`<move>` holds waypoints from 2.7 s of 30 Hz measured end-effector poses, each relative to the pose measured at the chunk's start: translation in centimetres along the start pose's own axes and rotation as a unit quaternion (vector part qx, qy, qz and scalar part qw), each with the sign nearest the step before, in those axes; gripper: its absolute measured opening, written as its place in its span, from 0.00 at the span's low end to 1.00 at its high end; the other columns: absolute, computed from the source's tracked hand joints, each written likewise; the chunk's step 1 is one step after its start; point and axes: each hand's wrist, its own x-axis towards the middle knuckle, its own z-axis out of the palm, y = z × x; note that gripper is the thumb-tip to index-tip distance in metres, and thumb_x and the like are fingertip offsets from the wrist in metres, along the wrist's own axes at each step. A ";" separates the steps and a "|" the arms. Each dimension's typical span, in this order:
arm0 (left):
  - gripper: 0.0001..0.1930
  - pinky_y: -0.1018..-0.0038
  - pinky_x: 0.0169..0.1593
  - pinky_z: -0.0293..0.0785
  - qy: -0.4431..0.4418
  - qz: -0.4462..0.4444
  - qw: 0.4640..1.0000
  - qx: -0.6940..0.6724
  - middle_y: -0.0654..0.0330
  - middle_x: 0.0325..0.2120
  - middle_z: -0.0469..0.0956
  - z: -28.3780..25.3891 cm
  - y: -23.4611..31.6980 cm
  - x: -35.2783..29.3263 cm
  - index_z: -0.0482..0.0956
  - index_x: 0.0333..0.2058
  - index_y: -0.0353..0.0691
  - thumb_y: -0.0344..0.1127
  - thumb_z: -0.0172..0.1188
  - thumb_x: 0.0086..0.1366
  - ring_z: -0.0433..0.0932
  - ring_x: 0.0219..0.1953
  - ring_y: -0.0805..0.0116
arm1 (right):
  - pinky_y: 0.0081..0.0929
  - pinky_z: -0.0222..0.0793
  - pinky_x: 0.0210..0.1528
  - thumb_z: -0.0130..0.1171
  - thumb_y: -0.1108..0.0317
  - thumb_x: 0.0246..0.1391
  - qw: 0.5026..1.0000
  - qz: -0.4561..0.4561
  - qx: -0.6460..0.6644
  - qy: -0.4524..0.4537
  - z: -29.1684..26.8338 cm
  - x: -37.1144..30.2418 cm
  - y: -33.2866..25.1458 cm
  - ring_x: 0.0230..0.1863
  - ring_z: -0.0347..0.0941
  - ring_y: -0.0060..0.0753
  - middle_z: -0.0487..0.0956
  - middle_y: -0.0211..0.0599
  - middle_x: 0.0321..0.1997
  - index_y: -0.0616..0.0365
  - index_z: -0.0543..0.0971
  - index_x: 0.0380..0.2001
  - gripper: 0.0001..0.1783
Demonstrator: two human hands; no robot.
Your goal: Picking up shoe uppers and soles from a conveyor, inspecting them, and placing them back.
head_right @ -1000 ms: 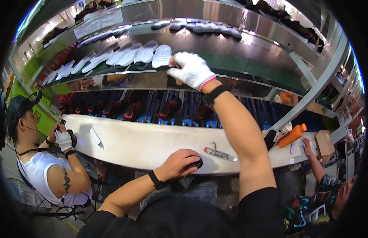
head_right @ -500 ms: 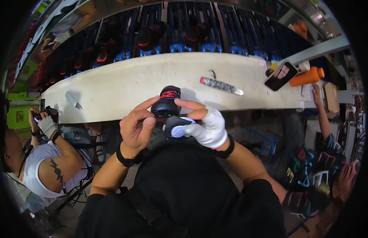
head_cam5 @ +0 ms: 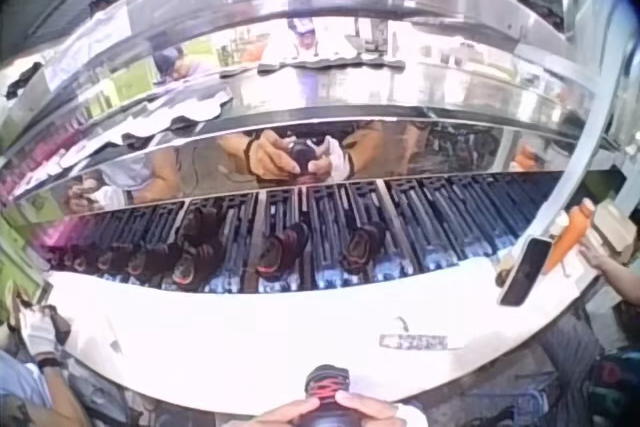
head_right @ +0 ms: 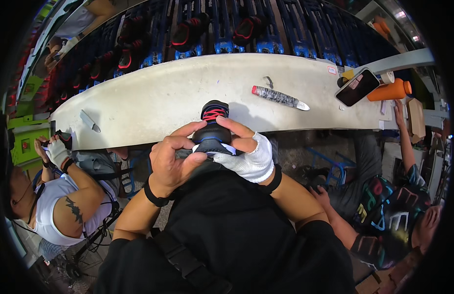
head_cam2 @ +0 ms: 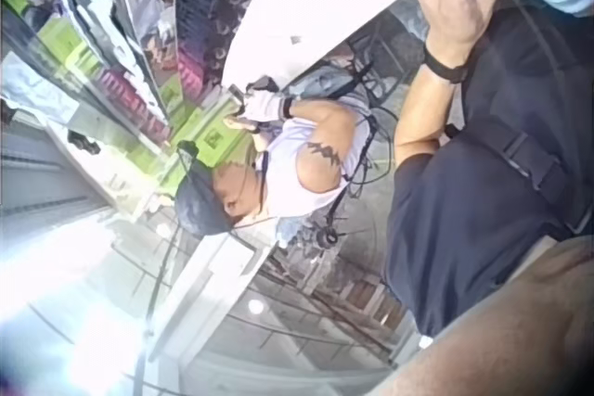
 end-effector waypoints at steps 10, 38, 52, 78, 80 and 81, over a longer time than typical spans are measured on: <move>0.19 0.75 0.36 0.85 0.020 -0.079 0.995 -0.061 0.40 0.48 0.91 -0.7 0.3 0.0 0.75 0.35 0.37 0.33 0.82 0.63 0.93 0.35 0.61 | 0.37 0.87 0.47 0.85 0.68 0.51 0.998 0.024 -0.050 0.012 -0.2 2.1 -1.3 0.53 0.90 0.52 0.87 0.56 0.62 0.55 0.74 0.28 0.23; 0.43 0.64 0.51 0.87 -0.216 -0.180 0.933 0.225 0.44 0.46 0.90 -6.3 1.7 2.5 0.84 0.65 0.39 0.42 0.88 0.50 0.92 0.47 0.48 | 0.37 0.78 0.44 0.85 0.59 0.46 0.951 0.209 -0.208 -0.097 2.2 1.5 -0.5 0.39 0.83 0.40 0.85 0.33 0.57 0.54 0.83 0.45 0.26; 0.24 0.59 0.51 0.88 0.001 0.057 0.997 0.058 0.46 0.46 0.83 4.2 0.4 -0.7 0.83 0.52 0.30 0.26 0.79 0.56 0.87 0.53 0.46 | 0.42 0.82 0.62 0.91 0.54 0.40 0.974 0.003 -0.222 -0.054 -2.7 4.3 -6.0 0.59 0.86 0.51 0.87 0.50 0.58 0.61 0.81 0.58 0.44; 0.36 0.57 0.57 0.83 -0.140 0.041 0.987 0.071 0.46 0.54 0.86 -5.8 0.0 4.6 0.79 0.61 0.34 0.41 0.82 0.56 0.86 0.53 0.40 | 0.42 0.70 0.74 0.70 0.56 0.69 0.995 0.088 0.040 -0.016 -1.1 5.3 1.7 0.66 0.81 0.47 0.87 0.49 0.58 0.64 0.85 0.52 0.21; 0.37 0.56 0.56 0.83 -0.168 -0.001 0.982 0.092 0.44 0.53 0.86 -6.3 -0.3 5.4 0.78 0.62 0.35 0.42 0.82 0.56 0.86 0.52 0.39 | 0.44 0.66 0.78 0.81 0.55 0.56 0.985 0.084 0.138 -0.053 0.8 6.9 -0.6 0.73 0.76 0.48 0.81 0.49 0.69 0.63 0.77 0.66 0.41; 0.38 0.55 0.54 0.82 -0.205 -0.045 0.972 0.101 0.43 0.52 0.85 -6.3 -0.4 5.7 0.77 0.62 0.36 0.43 0.82 0.55 0.86 0.51 0.38 | 0.45 0.65 0.79 0.84 0.54 0.52 0.991 0.066 0.082 -0.082 1.2 8.1 -1.4 0.75 0.73 0.49 0.77 0.50 0.73 0.63 0.72 0.71 0.49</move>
